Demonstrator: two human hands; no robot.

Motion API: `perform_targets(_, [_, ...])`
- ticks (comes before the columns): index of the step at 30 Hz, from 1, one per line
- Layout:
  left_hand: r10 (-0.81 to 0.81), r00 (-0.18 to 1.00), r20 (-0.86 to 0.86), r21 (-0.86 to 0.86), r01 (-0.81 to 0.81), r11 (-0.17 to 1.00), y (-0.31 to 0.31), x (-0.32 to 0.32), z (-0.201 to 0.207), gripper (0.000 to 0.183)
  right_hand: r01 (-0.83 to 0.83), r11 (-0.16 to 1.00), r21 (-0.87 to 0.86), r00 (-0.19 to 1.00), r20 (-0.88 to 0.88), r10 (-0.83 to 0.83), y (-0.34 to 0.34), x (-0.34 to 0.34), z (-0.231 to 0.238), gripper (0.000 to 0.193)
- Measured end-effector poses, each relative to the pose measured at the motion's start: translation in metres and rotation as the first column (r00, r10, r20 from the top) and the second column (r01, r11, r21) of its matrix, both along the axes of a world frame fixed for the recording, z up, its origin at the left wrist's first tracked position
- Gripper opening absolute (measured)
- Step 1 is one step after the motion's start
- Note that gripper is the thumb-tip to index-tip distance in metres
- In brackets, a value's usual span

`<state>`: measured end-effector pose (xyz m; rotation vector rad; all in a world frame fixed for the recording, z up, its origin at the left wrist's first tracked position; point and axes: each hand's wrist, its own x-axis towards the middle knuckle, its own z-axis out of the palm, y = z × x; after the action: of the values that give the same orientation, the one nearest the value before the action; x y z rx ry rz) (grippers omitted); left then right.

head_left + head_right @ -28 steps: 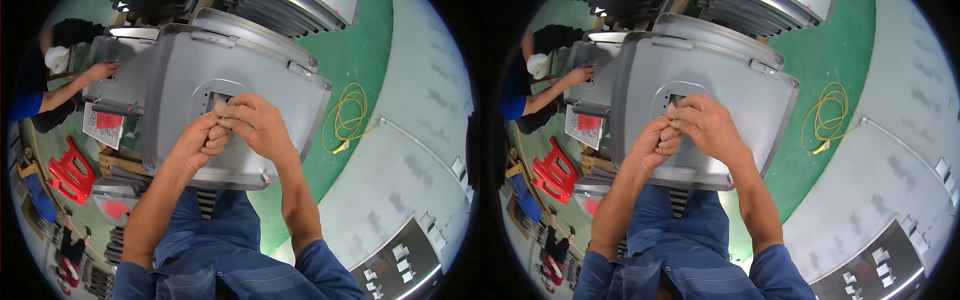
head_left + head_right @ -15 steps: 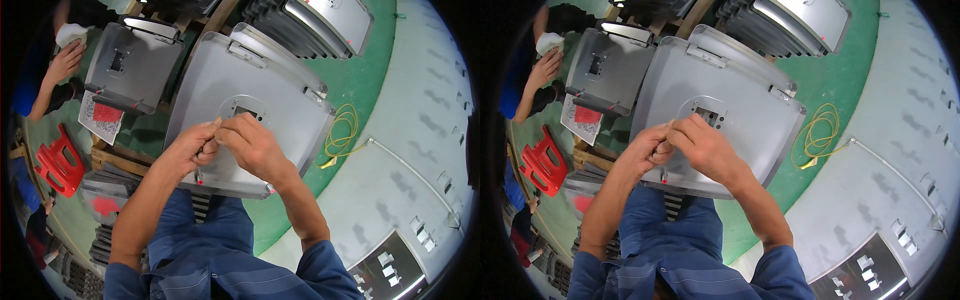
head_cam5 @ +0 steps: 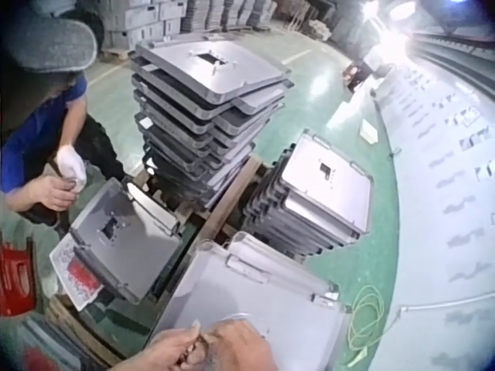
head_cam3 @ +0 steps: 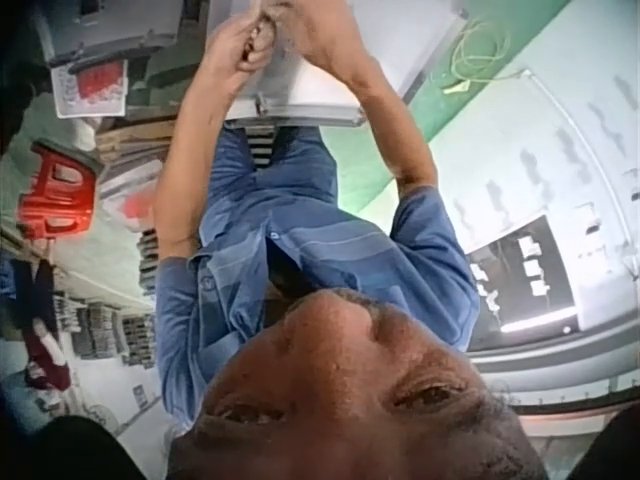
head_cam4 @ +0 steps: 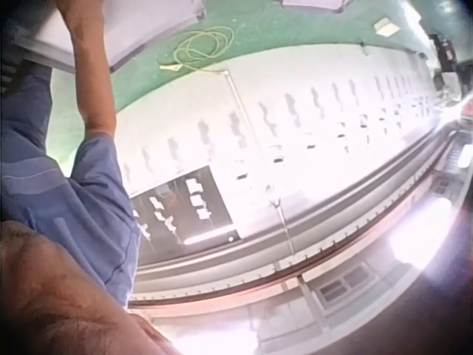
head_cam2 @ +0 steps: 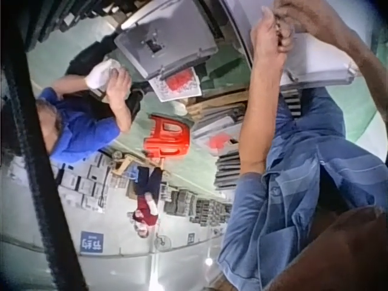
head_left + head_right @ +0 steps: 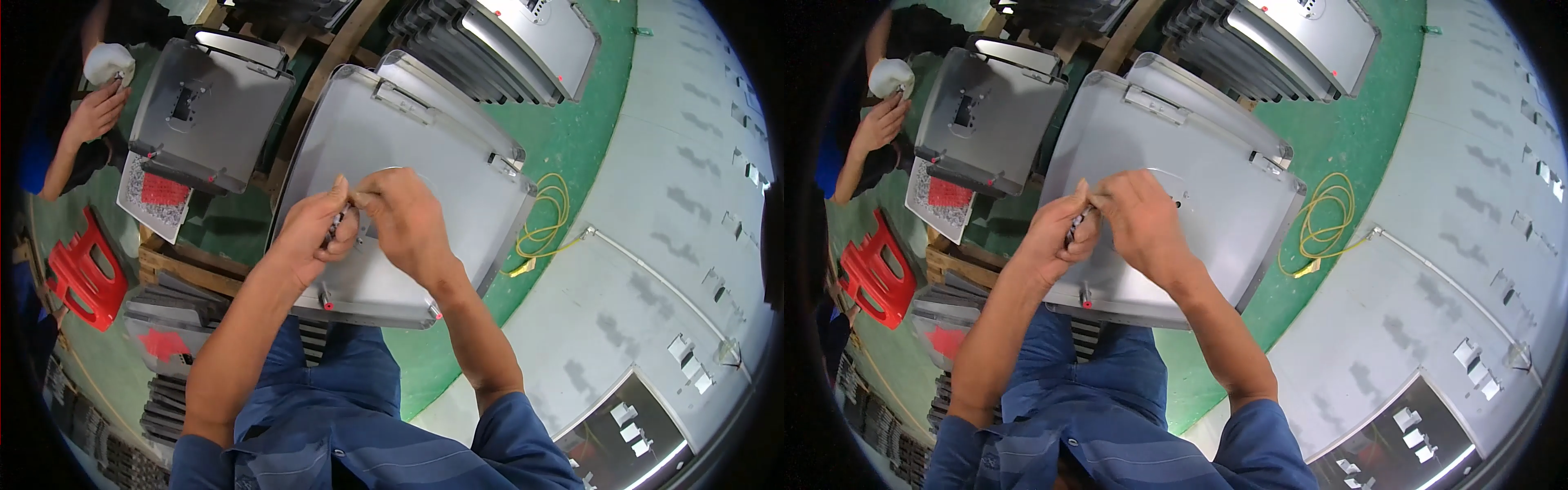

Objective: Manually assemble hinges and latch components onto metal enclosure panels on a fabrication floor.

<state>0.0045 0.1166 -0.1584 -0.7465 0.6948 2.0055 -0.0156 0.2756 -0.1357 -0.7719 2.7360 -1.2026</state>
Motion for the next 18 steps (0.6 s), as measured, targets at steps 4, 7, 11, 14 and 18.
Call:
perform_targets(4, [0.004,0.998,-0.057,0.016,-0.003,1.000,0.009,-0.005,0.001,0.050,0.456,0.888,-0.055,0.813,0.431,-0.390,0.016,-0.012,-0.003,0.009])
perform_targets(7, [-0.006,0.998,-0.061,0.021,0.007,1.000,0.003,-0.005,-0.006,0.049,0.641,0.766,-0.053,0.714,0.408,-0.569,0.025,-0.044,-0.013,0.012])
perform_targets(11, [-0.025,0.999,-0.027,-0.026,0.025,0.999,0.004,0.000,-0.008,0.048,0.630,0.777,0.005,0.732,0.332,-0.596,0.037,-0.066,-0.042,0.011])
perform_targets(14, [-0.023,1.000,-0.001,-0.013,0.023,1.000,0.005,0.010,-0.014,0.047,0.626,0.780,0.007,0.742,0.303,-0.598,0.040,-0.070,-0.050,0.011])
perform_targets(18, [-0.012,1.000,0.027,0.006,0.011,1.000,0.002,0.017,-0.018,0.048,0.612,0.791,0.006,0.758,0.283,-0.588,0.033,-0.074,-0.049,0.010])
